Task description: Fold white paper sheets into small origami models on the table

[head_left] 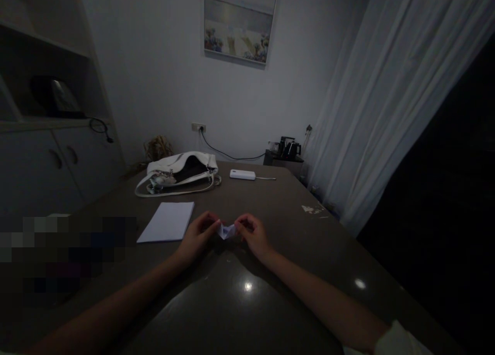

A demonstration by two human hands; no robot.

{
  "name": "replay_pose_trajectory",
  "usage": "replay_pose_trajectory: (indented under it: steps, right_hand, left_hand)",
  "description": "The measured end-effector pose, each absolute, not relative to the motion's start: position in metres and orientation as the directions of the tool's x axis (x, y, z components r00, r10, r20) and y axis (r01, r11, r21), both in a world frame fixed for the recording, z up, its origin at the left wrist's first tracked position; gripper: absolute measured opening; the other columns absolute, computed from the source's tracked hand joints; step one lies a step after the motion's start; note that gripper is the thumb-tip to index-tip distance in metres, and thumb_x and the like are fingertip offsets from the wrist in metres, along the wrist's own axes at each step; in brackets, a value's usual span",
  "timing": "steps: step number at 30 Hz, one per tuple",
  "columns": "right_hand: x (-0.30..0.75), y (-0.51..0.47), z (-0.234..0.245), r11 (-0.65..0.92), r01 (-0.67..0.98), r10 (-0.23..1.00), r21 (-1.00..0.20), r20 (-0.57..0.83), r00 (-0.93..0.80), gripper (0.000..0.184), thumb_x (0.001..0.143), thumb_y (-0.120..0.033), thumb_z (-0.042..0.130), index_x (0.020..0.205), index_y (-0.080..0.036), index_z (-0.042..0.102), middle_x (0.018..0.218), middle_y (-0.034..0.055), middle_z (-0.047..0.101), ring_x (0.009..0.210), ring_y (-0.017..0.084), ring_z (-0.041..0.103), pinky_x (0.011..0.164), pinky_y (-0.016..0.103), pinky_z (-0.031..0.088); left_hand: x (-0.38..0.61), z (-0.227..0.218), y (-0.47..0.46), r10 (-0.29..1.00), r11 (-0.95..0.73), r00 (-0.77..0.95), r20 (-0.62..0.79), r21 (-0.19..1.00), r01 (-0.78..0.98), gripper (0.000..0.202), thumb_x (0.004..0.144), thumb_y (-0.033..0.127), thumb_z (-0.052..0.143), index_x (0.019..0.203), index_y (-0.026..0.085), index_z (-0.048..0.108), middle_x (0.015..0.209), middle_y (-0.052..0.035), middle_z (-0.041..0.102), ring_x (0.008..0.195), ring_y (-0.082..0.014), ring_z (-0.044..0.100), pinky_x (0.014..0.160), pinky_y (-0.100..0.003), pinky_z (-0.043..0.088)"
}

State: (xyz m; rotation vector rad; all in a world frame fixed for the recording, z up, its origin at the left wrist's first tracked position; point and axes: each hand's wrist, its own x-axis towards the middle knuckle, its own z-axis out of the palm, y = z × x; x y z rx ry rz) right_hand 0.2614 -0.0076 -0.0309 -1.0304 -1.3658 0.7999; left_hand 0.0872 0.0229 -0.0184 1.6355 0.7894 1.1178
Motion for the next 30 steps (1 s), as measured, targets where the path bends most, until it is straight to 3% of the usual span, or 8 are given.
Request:
replay_pose_trajectory:
  steps: [4, 12, 17, 23, 27, 30]
  right_hand:
    - [0.262, -0.006, -0.033, 0.365, 0.084, 0.925, -0.927, 0.371, 0.077, 0.026, 0.074, -0.042, 0.060, 0.076, -0.017, 0.054, 0.063, -0.0008, 0.054, 0.057, 0.012, 0.054, 0.042, 0.018, 0.040]
    - [0.263, -0.005, -0.037, 0.391, 0.106, 0.912, -0.914, 0.400, 0.088, 0.024, 0.078, -0.040, 0.057, 0.079, -0.017, 0.051, 0.068, -0.0007, 0.055, 0.058, 0.012, 0.057, 0.042, 0.017, 0.040]
    - [0.258, -0.017, -0.030, 0.438, 0.316, 0.890, -0.842, 0.456, -0.018, 0.014, 0.085, -0.033, 0.049, 0.087, -0.019, 0.052, 0.079, -0.0003, 0.059, 0.057, 0.010, 0.058, 0.046, 0.018, 0.039]
    - [0.253, -0.029, -0.020, 0.531, 0.623, 0.796, -0.574, 0.590, -0.136, 0.020, 0.086, -0.016, 0.041, 0.094, -0.019, 0.059, 0.089, 0.0034, 0.064, 0.075, 0.014, 0.058, 0.068, 0.024, 0.042]
    - [0.251, -0.031, -0.019, 0.497, 0.686, 0.812, -0.532, 0.565, -0.149, 0.014, 0.085, -0.026, 0.050, 0.090, -0.018, 0.060, 0.084, 0.0041, 0.063, 0.074, 0.015, 0.057, 0.067, 0.024, 0.041]
    - [0.251, -0.030, -0.020, 0.474, 0.676, 0.829, -0.565, 0.546, -0.124, 0.018, 0.079, -0.033, 0.059, 0.089, -0.018, 0.060, 0.081, 0.0030, 0.063, 0.068, 0.014, 0.057, 0.063, 0.023, 0.041]
  left_hand:
    - [0.087, -0.015, 0.022, 0.881, -0.271, 0.384, 0.276, 0.960, -0.069, 0.028, 0.078, 0.045, 0.056, 0.082, 0.019, 0.047, 0.089, -0.0048, 0.067, 0.073, -0.0179, 0.061, 0.065, -0.028, 0.048]
    - [0.090, -0.015, 0.020, 0.905, -0.131, 0.364, 0.221, 0.958, -0.255, 0.033, 0.074, 0.045, 0.061, 0.081, 0.021, 0.039, 0.088, -0.0034, 0.068, 0.071, -0.0181, 0.064, 0.063, -0.029, 0.050]
    - [0.090, -0.021, 0.025, 0.895, -0.158, 0.372, 0.248, 0.954, -0.255, 0.033, 0.074, 0.046, 0.061, 0.081, 0.020, 0.042, 0.091, -0.0051, 0.067, 0.073, -0.0191, 0.063, 0.062, -0.029, 0.048]
    - [0.090, -0.018, 0.022, 0.874, -0.238, 0.383, 0.300, 0.950, -0.201, 0.029, 0.077, 0.044, 0.059, 0.085, 0.020, 0.045, 0.091, -0.0042, 0.066, 0.079, -0.0182, 0.061, 0.070, -0.029, 0.046]
    - [0.088, -0.017, 0.023, 0.866, -0.321, 0.369, 0.338, 0.941, -0.108, 0.029, 0.080, 0.043, 0.055, 0.096, 0.019, 0.053, 0.089, -0.0030, 0.065, 0.080, -0.0182, 0.059, 0.071, -0.027, 0.044]
    - [0.087, -0.017, 0.025, 0.863, -0.335, 0.375, 0.338, 0.939, -0.075, 0.027, 0.080, 0.042, 0.053, 0.088, 0.017, 0.058, 0.088, -0.0032, 0.065, 0.081, -0.0187, 0.058, 0.073, -0.027, 0.044]
